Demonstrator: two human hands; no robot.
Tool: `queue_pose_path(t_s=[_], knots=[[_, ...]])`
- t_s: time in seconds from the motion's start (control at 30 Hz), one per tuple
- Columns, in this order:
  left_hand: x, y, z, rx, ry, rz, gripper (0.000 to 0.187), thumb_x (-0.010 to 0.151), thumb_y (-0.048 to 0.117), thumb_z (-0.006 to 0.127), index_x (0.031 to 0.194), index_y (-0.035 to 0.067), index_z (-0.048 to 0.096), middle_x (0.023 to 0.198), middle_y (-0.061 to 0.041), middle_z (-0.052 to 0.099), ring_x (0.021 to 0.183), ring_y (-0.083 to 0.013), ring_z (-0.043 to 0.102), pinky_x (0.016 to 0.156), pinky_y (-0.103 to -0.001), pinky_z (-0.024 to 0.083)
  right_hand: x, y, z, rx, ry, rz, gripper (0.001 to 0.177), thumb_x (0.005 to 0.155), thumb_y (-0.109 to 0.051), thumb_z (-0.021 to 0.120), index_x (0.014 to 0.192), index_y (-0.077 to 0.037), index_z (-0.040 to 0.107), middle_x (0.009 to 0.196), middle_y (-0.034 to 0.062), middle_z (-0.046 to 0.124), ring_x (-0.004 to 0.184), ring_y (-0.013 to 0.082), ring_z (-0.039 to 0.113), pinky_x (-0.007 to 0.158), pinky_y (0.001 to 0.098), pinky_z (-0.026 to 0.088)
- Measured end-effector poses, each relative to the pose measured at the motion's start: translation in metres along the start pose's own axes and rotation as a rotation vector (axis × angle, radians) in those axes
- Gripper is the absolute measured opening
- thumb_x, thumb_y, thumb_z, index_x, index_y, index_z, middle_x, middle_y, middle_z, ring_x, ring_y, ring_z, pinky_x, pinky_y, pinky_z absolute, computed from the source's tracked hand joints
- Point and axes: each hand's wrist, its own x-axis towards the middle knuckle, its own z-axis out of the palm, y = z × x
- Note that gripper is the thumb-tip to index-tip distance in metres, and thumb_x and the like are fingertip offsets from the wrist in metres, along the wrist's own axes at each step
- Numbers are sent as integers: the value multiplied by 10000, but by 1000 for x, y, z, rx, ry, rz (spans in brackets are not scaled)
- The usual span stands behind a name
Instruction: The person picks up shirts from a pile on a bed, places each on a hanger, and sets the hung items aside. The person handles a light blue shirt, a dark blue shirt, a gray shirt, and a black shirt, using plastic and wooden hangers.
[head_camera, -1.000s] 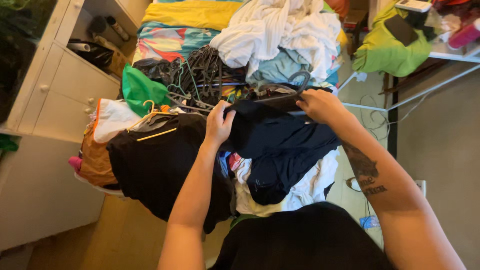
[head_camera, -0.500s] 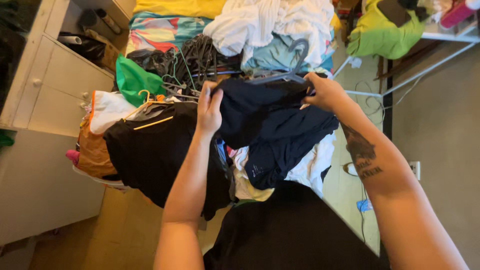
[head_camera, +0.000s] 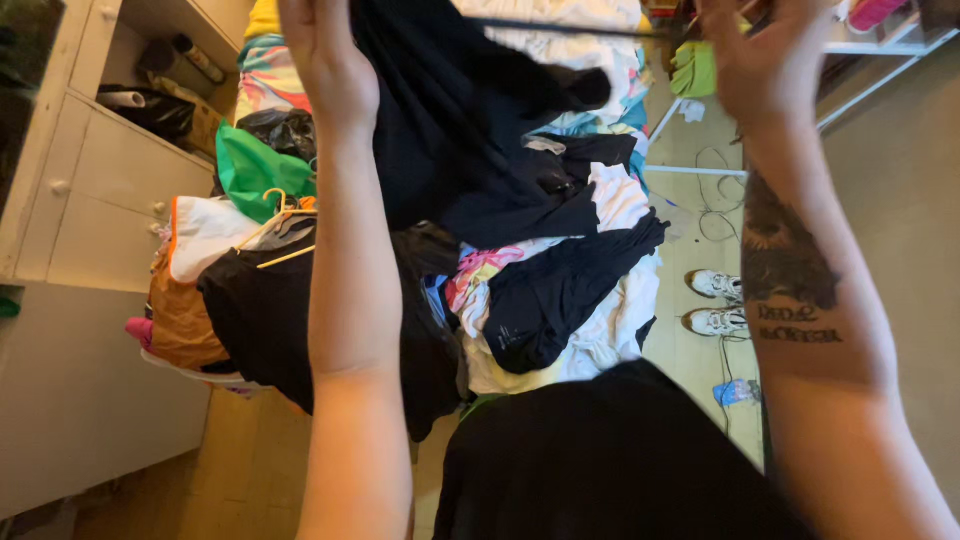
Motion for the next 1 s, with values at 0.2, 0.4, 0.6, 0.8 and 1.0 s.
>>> queue_pose_path(t_s=[0.2, 0.4, 0.6, 0.8, 1.0], knots=[[-72, 9, -44, 188, -290, -156, 160, 1139, 136, 545, 1177, -18, 571, 1118, -56, 593, 1086, -173, 560, 1056, -297, 450, -81, 28, 55, 86, -436, 464, 163, 1017, -149, 747, 1004, 3, 691, 795, 85, 665, 716, 118, 561, 639, 291, 448], [-148, 10, -124, 501, -13, -356, 161, 1126, 163, 539, 1141, 9, 582, 1118, -52, 593, 1067, -179, 547, 995, -312, 448, -181, 59, 90, 233, -166, 722, 249, 1116, -284, 678, 1121, -39, 633, 884, 110, 647, 767, 168, 583, 676, 348, 453], [-232, 6, -117, 447, -45, -733, 347, 1062, 293, 717, 935, -1, 584, 859, -62, 582, 830, -174, 519, 776, -353, 470, -269, 77, 142, 40, -485, 715, 215, 1047, -224, 601, 1172, -62, 665, 772, 95, 693, 700, 220, 681, 633, 374, 513], [-312, 30, -131, 1278, -433, -1242, 1207, 620, 482, 944, 1508, -43, 318, 1112, -263, 706, 1005, -434, 688, 861, -481, 537, -351, 69, 185, 551, -256, 1335, 208, 1052, -201, 622, 1127, -11, 657, 740, 74, 635, 582, 161, 569, 524, 313, 448], [-365, 62, -182, 1231, -719, -1384, 404, 834, 317, 735, 1171, 110, 817, 1185, -200, 756, 1090, -395, 699, 946, -472, 558, -381, 51, 179, 403, -642, 1342, 231, 972, -186, 643, 1056, 27, 672, 807, 120, 736, 706, 258, 697, 620, 385, 551]])
